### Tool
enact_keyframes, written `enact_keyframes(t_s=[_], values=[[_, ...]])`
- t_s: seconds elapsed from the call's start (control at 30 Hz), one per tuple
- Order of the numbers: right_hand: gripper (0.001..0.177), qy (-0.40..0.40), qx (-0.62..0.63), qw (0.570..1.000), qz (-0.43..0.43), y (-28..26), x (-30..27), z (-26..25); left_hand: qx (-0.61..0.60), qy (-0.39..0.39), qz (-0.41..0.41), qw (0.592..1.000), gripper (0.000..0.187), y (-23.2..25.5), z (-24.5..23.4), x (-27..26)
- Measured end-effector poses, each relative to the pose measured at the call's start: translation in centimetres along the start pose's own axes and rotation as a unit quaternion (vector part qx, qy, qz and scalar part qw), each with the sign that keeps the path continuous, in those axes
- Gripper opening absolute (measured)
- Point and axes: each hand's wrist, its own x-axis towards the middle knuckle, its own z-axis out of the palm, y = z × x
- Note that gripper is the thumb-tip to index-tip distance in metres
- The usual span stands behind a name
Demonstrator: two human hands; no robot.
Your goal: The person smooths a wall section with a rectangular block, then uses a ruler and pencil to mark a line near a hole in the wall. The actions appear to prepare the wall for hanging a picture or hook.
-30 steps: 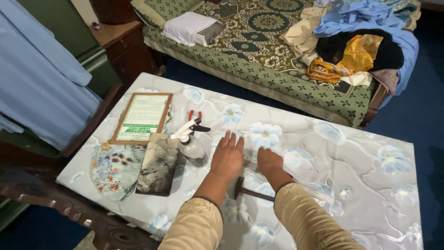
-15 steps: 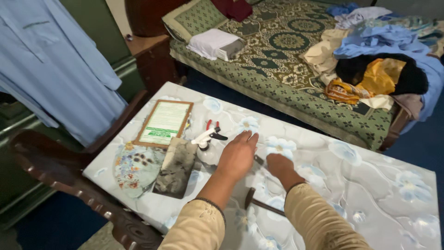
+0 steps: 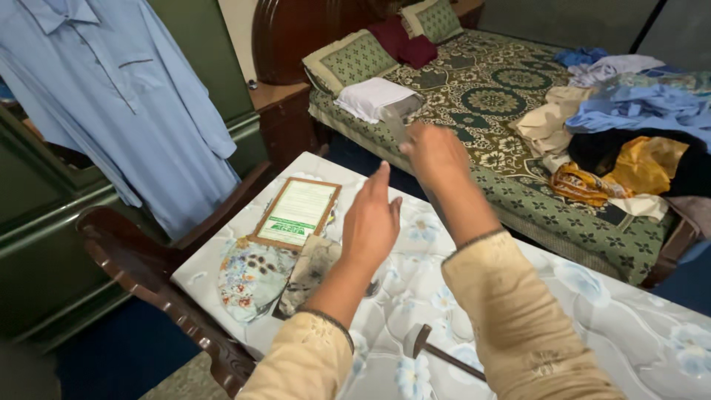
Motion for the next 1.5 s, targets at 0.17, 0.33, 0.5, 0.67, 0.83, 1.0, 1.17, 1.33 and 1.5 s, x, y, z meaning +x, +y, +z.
enact_keyframes(t_s=[0.17,0.33,0.5,0.67,0.83,1.0,1.17,1.33,1.5], values=[[0.021,0.091,0.020,0.988,-0.121,-6.7,1.2,-2.7,-0.010,0.068,0.004,0.998,0.066,-1.9,-1.5,2.3],[0.020,0.154,0.085,0.962,-0.210,-11.5,2.0,-3.5,-0.026,0.090,-0.045,0.995,0.063,-4.6,-4.2,3.8],[0.020,0.187,0.187,0.931,-0.251,-14.6,3.5,-2.8,-0.018,0.125,-0.035,0.991,0.052,-7.0,-6.9,4.0],[0.017,0.083,0.370,0.905,-0.190,-15.6,6.2,-0.4,-0.091,0.131,-0.042,0.986,0.030,-9.8,-8.8,5.1],[0.017,0.091,0.474,0.866,-0.134,-15.5,10.6,4.6,-0.066,0.130,-0.013,0.989,0.024,-14.3,-10.3,7.3],[0.027,0.147,0.360,0.914,-0.119,-15.1,14.4,13.5,-0.090,0.085,-0.061,0.991,0.020,-22.2,-10.3,10.6],[0.018,-0.016,0.291,0.957,0.005,-14.7,15.5,23.2,-0.041,0.012,-0.123,0.991,0.020,-34.4,-8.1,12.8],[0.042,-0.051,0.352,0.925,0.131,-14.2,14.1,30.6,-0.022,-0.046,-0.206,0.977,0.016,-48.4,-3.5,11.2],[0.066,-0.071,0.406,0.887,0.208,-13.1,12.3,35.9,-0.062,-0.053,-0.262,0.962,0.009,-58.3,2.0,5.7]])
